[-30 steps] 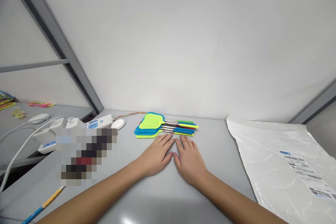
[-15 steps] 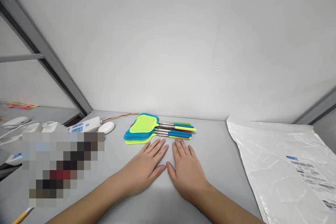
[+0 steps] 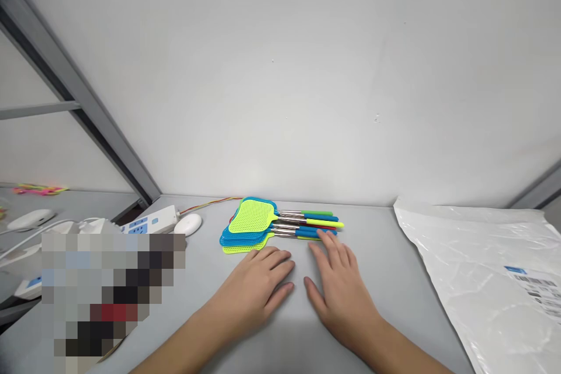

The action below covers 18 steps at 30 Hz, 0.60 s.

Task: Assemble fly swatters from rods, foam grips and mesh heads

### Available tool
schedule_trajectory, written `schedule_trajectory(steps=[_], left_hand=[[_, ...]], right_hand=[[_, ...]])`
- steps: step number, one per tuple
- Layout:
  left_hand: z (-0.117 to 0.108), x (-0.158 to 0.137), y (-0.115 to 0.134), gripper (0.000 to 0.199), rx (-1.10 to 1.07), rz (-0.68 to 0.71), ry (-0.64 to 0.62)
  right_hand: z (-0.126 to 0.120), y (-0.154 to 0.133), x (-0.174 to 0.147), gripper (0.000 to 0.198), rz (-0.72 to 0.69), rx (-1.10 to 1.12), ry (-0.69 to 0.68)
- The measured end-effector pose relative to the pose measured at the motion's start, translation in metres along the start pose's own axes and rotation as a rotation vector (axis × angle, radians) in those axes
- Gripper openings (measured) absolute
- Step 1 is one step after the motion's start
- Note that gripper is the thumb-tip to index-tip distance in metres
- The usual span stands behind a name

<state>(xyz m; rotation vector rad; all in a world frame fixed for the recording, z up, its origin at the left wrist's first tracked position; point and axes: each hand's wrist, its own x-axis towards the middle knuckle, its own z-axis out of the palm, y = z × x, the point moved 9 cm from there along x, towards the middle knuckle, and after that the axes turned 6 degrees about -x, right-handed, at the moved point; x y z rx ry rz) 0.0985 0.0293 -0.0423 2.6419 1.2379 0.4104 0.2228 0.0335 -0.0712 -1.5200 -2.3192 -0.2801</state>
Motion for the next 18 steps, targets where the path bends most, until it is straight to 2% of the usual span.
schedule_trajectory(steps=[3,5,9,13,18], left_hand=[[-0.017,0.002,-0.008,0.025,0.036,-0.012,0.097],[-0.029,0.001,-0.023,0.030,0.088,-0.069,0.205],[-0.037,-0.007,-0.072,0.050,0.222,-0.320,0.355],[-0.027,-0.013,-0.107,0.060,0.270,-0.491,0.334],[-0.025,-0.013,-0.114,0.060,0.188,-0.530,0.335]], right_hand=[[0.004,0.019,0.006,0.059,0.076,0.019,0.043],[0.009,0.035,0.010,0.064,0.161,0.079,0.041],[0.021,0.065,0.010,0.070,0.396,0.261,-0.021],[0.032,0.078,0.003,0.077,0.544,0.401,-0.093],[0.033,0.079,0.003,0.068,0.518,0.532,-0.062]])
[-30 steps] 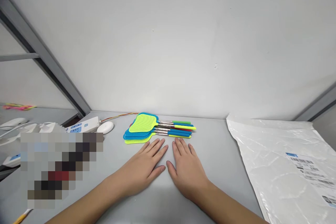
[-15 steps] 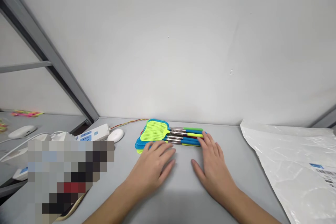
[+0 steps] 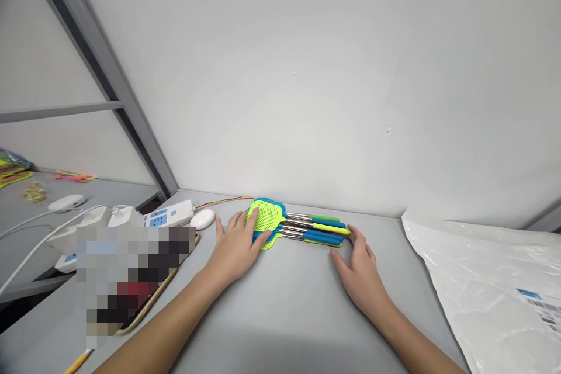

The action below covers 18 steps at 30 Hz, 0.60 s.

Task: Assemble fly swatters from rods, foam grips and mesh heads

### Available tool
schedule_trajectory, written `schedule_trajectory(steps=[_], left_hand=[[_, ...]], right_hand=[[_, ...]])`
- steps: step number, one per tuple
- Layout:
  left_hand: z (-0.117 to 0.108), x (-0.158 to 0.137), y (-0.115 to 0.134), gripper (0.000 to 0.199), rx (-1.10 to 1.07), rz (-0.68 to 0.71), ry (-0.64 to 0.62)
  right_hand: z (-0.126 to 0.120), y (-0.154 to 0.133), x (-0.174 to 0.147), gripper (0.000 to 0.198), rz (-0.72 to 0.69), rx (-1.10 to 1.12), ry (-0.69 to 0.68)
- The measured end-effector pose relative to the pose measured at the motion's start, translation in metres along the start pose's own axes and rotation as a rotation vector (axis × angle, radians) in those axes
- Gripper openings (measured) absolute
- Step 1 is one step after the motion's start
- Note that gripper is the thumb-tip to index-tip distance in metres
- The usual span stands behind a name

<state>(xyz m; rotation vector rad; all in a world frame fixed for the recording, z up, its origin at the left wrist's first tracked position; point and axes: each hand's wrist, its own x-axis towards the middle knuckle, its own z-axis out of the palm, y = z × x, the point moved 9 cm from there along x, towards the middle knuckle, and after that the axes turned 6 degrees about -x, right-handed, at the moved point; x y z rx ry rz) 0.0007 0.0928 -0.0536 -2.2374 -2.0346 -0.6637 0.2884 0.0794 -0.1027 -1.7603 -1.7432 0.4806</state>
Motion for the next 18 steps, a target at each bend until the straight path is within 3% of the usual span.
schedule_trajectory(steps=[7,12,18], left_hand=[[-0.010,-0.002,0.005,0.054,-0.145,-0.017,0.041],[-0.037,-0.005,0.021,0.056,-0.175,0.062,0.173],[-0.070,-0.006,0.028,0.069,-0.194,0.169,0.346]], right_hand=[[-0.019,-0.006,-0.002,0.054,-0.020,0.109,0.138],[-0.034,-0.019,-0.006,0.035,-0.076,0.201,0.197],[-0.027,-0.038,-0.019,0.024,-0.263,0.074,0.115]])
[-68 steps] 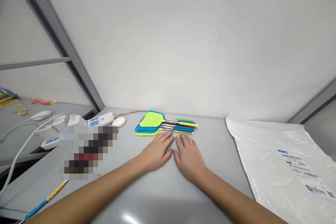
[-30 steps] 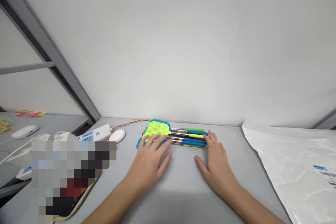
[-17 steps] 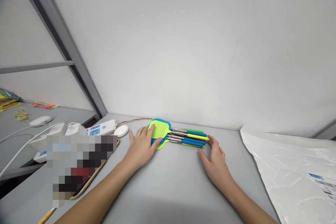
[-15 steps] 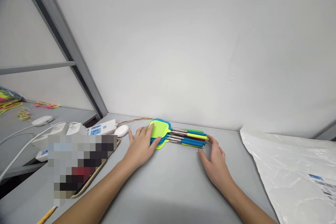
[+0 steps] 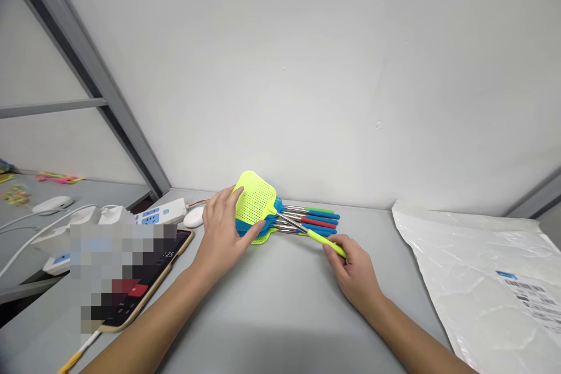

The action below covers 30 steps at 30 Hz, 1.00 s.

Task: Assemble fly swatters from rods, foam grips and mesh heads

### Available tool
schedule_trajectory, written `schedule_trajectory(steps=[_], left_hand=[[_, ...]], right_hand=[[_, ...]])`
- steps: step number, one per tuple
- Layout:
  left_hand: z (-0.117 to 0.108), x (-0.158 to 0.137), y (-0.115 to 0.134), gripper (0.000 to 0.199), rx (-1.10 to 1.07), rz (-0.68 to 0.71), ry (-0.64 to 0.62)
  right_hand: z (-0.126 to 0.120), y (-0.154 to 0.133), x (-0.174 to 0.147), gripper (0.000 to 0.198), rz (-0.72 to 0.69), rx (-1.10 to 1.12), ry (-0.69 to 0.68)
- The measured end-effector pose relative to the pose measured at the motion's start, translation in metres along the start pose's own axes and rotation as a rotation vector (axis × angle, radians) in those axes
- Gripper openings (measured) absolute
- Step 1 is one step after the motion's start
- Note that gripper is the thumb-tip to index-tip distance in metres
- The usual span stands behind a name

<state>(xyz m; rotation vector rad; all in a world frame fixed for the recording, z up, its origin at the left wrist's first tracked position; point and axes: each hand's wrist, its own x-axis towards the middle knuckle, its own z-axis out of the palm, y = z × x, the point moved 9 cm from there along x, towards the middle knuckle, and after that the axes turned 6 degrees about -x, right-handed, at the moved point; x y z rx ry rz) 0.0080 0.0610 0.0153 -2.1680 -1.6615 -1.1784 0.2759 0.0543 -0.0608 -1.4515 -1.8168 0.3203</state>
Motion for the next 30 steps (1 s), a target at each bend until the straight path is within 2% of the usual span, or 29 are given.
schedule_trajectory(steps=[6,11,13,18,25,30], left_hand=[[-0.008,-0.001,0.005,0.068,0.017,0.003,0.058],[-0.009,-0.005,0.019,0.073,0.042,-0.009,0.063],[-0.009,-0.006,0.023,0.074,0.049,-0.010,0.046],[-0.009,-0.007,0.025,0.074,0.056,-0.030,0.026],[0.007,-0.013,0.017,0.073,0.065,-0.067,-0.050],[0.011,-0.013,0.015,0.080,0.127,-0.063,-0.106]], right_hand=[[0.007,-0.014,-0.003,0.021,-0.156,-0.123,-0.030],[0.021,-0.045,-0.015,0.015,-0.448,-0.255,-0.101],[0.027,-0.053,-0.022,0.014,-0.515,-0.280,-0.144],[0.031,-0.052,-0.027,0.015,-0.482,-0.283,-0.209],[0.031,-0.048,-0.025,0.018,-0.441,-0.261,-0.252],[0.032,-0.048,-0.027,0.016,-0.480,-0.243,-0.254]])
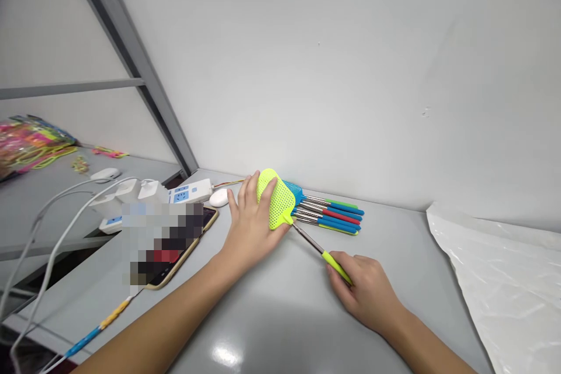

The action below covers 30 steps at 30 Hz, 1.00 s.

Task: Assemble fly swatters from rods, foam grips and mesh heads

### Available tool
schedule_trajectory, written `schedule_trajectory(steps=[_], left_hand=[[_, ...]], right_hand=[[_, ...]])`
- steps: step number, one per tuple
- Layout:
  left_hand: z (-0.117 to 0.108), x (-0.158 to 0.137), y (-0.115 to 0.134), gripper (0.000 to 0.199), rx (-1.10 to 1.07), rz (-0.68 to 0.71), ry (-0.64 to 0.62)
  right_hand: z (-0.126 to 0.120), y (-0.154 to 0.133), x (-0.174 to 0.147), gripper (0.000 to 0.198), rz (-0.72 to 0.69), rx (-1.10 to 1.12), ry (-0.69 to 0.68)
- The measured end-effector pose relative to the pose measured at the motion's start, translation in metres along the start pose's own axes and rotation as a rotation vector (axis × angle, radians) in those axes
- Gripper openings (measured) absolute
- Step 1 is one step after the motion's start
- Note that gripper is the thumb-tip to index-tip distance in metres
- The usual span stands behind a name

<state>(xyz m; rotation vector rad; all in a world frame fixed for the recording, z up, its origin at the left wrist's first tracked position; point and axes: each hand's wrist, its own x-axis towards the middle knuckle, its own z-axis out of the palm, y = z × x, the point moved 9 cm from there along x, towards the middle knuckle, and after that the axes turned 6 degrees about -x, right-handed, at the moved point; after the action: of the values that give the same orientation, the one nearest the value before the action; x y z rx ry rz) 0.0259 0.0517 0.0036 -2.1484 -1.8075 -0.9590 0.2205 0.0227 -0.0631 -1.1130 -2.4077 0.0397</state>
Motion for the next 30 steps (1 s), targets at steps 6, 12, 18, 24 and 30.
schedule_trajectory(steps=[6,12,18,24,30], left_hand=[[-0.001,0.004,-0.006,0.090,0.004,-0.003,-0.028],[-0.005,0.006,0.001,0.079,0.008,0.028,-0.025],[-0.002,0.006,0.005,0.067,-0.107,0.109,-0.056],[-0.002,0.008,0.002,0.057,-0.199,0.131,-0.040],[0.001,0.007,0.000,0.045,-0.205,0.112,-0.029]], right_hand=[[0.002,0.003,-0.002,0.015,0.005,0.010,-0.016],[0.001,0.002,-0.002,0.015,0.013,-0.004,-0.013],[0.000,0.007,-0.004,0.016,0.056,0.016,-0.005],[-0.002,0.011,-0.004,0.017,0.089,0.050,0.021],[-0.005,0.013,-0.003,0.019,0.126,0.075,0.036]])
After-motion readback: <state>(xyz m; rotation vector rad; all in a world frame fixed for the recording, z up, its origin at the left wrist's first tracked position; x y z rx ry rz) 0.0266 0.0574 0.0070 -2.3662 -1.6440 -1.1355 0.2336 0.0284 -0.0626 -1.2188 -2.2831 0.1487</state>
